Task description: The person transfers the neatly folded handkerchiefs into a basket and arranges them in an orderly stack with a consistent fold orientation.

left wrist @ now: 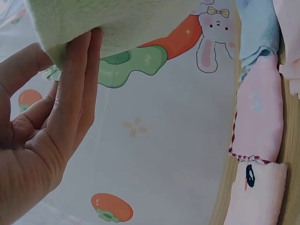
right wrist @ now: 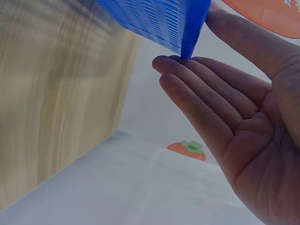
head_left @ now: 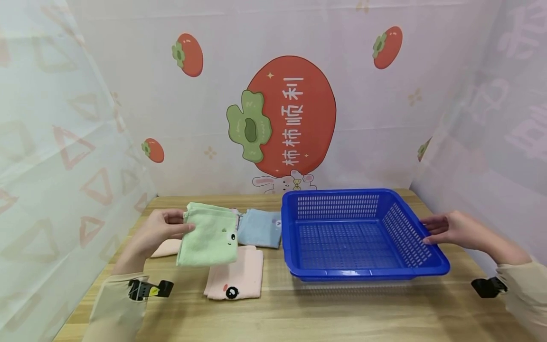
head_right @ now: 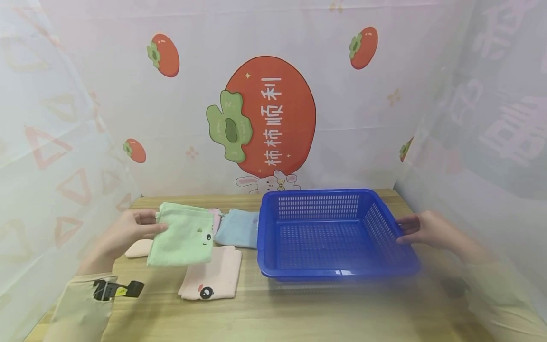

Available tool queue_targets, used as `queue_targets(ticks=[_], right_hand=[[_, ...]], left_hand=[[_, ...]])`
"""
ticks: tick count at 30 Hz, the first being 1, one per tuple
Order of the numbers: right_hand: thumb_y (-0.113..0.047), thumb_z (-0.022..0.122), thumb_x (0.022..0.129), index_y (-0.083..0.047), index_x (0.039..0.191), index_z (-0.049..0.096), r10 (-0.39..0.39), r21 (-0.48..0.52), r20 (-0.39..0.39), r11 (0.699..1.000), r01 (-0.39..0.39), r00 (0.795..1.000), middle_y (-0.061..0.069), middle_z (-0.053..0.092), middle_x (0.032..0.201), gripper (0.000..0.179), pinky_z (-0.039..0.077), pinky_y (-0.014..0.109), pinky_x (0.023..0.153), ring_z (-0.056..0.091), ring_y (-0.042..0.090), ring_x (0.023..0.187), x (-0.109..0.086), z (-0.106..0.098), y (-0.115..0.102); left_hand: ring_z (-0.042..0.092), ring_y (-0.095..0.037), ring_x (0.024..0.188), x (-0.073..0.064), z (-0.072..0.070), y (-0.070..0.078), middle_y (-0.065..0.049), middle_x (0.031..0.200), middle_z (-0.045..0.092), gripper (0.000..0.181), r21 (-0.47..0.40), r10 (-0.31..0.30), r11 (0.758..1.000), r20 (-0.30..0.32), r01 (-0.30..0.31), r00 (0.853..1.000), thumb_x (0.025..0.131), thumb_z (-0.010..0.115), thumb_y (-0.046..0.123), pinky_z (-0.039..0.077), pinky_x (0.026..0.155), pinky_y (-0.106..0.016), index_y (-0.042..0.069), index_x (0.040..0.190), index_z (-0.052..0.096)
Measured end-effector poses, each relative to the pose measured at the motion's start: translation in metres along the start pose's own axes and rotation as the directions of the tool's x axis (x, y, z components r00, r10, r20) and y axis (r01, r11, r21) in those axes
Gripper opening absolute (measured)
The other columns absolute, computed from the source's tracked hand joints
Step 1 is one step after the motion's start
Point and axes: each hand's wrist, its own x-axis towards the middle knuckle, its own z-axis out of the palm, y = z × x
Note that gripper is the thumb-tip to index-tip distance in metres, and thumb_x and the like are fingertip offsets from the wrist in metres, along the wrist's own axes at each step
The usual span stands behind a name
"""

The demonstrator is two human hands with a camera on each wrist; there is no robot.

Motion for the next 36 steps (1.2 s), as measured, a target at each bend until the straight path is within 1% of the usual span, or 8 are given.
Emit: queue_targets(ticks=[3, 9, 11, 19, 29, 36], right_hand=[[-0.026, 0.075, 0.080, 0.016, 0.121, 0.055, 0.000, -0.002, -0.004, 1.000, 0.000, 1.000, 0.030, 0.065, 0.108, 0.061, 0.056, 0.022, 0.068, 0.069, 0.004, 0.081, 0.000, 0.000, 0.000], [-0.023, 0.074, 0.081, 0.017, 0.121, 0.054, -0.014, 0.001, 0.000, 1.000, 0.014, 1.000, 0.031, 0.064, 0.109, 0.059, 0.056, 0.023, 0.068, 0.070, 0.009, 0.083, 0.000, 0.001, -0.002], [-0.022, 0.074, 0.081, 0.016, 0.121, 0.054, -0.003, 0.009, -0.007, 1.000, 0.003, 1.000, 0.031, 0.064, 0.109, 0.059, 0.056, 0.022, 0.068, 0.069, 0.008, 0.083, 0.000, 0.001, -0.002], [-0.025, 0.075, 0.081, 0.015, 0.121, 0.055, -0.002, 0.034, -0.022, 0.999, 0.003, 1.000, 0.029, 0.065, 0.108, 0.060, 0.056, 0.021, 0.067, 0.068, 0.001, 0.081, -0.002, 0.001, 0.001], [-0.025, 0.074, 0.081, 0.014, 0.122, 0.055, 0.014, 0.049, -0.024, 0.999, -0.013, 1.000, 0.028, 0.065, 0.109, 0.060, 0.056, 0.021, 0.067, 0.068, 0.001, 0.082, -0.003, 0.001, 0.003], [-0.026, 0.075, 0.081, 0.013, 0.122, 0.056, 0.031, 0.055, -0.036, 0.998, -0.029, 0.999, 0.027, 0.066, 0.109, 0.059, 0.055, 0.021, 0.067, 0.068, 0.001, 0.081, -0.003, 0.002, 0.006]], left_hand=[[0.068, -0.012, 0.079, 0.000, 0.002, 0.001, 0.003, 0.084, 0.069, 0.040, -0.006, 0.010, 1.000, 0.000, -0.010, 1.000, 0.084, 0.071, 0.012, 0.058, 0.072, -0.034, -0.013, 0.112, 0.055], [0.068, -0.012, 0.080, 0.002, 0.003, 0.002, 0.003, 0.085, 0.070, 0.041, -0.012, 0.017, 1.000, 0.004, -0.017, 1.000, 0.084, 0.071, 0.012, 0.058, 0.072, -0.034, -0.014, 0.112, 0.055], [0.068, -0.012, 0.080, 0.003, 0.004, 0.003, 0.003, 0.085, 0.070, 0.042, -0.015, 0.017, 1.000, 0.007, -0.017, 1.000, 0.085, 0.071, 0.012, 0.058, 0.072, -0.034, -0.014, 0.113, 0.055], [0.068, -0.013, 0.079, 0.004, 0.005, 0.006, 0.002, 0.084, 0.070, 0.041, -0.017, 0.020, 1.000, 0.022, -0.019, 1.000, 0.085, 0.071, 0.012, 0.058, 0.072, -0.035, -0.014, 0.113, 0.055], [0.068, -0.013, 0.079, 0.011, 0.010, 0.011, 0.001, 0.086, 0.070, 0.042, -0.016, 0.036, 0.999, 0.031, -0.036, 0.999, 0.085, 0.070, 0.013, 0.058, 0.073, -0.035, -0.013, 0.114, 0.056], [0.068, -0.014, 0.078, 0.015, 0.013, 0.015, 0.000, 0.086, 0.070, 0.045, -0.013, 0.018, 1.000, 0.029, -0.017, 0.999, 0.085, 0.071, 0.014, 0.058, 0.072, -0.034, -0.013, 0.116, 0.055]])
